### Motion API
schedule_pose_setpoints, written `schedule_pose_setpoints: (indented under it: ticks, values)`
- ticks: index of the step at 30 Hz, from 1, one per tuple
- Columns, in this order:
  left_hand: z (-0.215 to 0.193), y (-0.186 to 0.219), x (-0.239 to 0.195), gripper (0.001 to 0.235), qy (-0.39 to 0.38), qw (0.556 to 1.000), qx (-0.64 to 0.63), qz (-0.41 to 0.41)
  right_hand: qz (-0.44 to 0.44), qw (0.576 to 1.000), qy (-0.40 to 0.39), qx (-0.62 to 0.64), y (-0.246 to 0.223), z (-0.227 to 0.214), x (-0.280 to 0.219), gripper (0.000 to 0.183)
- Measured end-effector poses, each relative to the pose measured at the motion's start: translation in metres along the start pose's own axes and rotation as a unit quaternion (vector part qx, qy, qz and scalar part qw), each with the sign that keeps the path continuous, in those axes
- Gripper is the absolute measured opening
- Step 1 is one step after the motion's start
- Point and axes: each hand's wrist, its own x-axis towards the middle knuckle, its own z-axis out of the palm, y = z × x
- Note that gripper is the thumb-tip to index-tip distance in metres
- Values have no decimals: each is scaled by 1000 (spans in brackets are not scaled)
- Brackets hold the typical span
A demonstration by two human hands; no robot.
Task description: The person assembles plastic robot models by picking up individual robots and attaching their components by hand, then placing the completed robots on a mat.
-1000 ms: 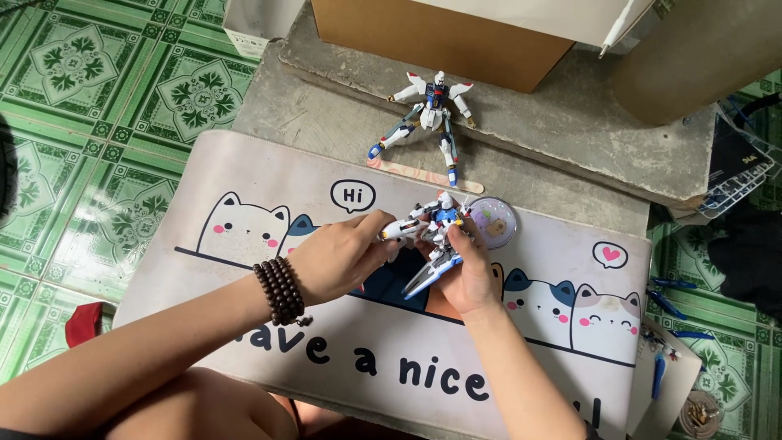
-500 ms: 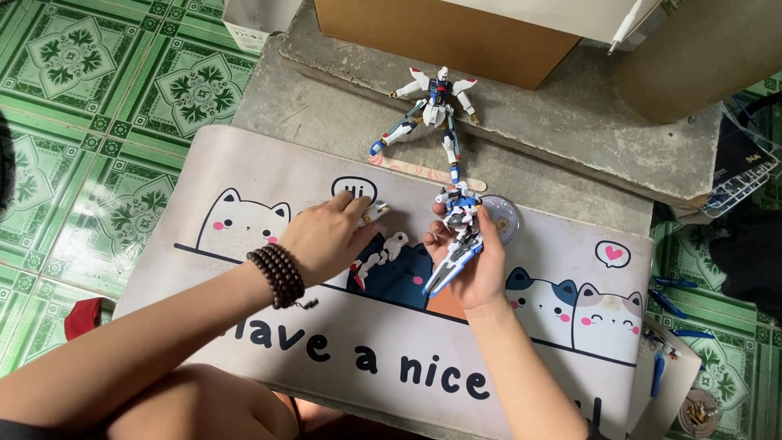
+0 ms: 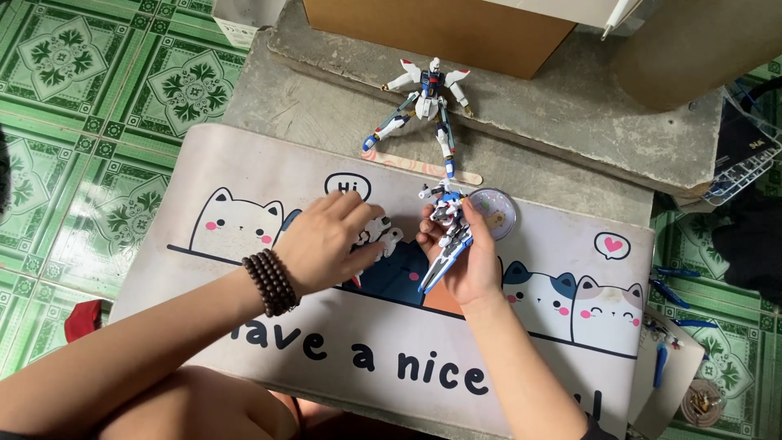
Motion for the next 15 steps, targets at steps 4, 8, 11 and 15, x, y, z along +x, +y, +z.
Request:
schedule_pose_setpoints:
  ticks: [4, 8, 11, 15]
  values:
    - [9, 5, -5, 44, 26, 995, 4, 101, 17, 1000, 5, -2, 0, 0, -1, 44]
    - [29, 1, -11, 35, -10, 986, 93, 135, 17, 1000, -5, -8, 0, -2, 0, 44]
    - [27, 7, -9, 30, -28, 988, 108, 111, 13, 999, -14, -27, 0, -4, 1, 41]
    - [24, 8, -7, 26, -60, 985, 125, 99, 7, 998, -27, -54, 3, -1, -2, 28]
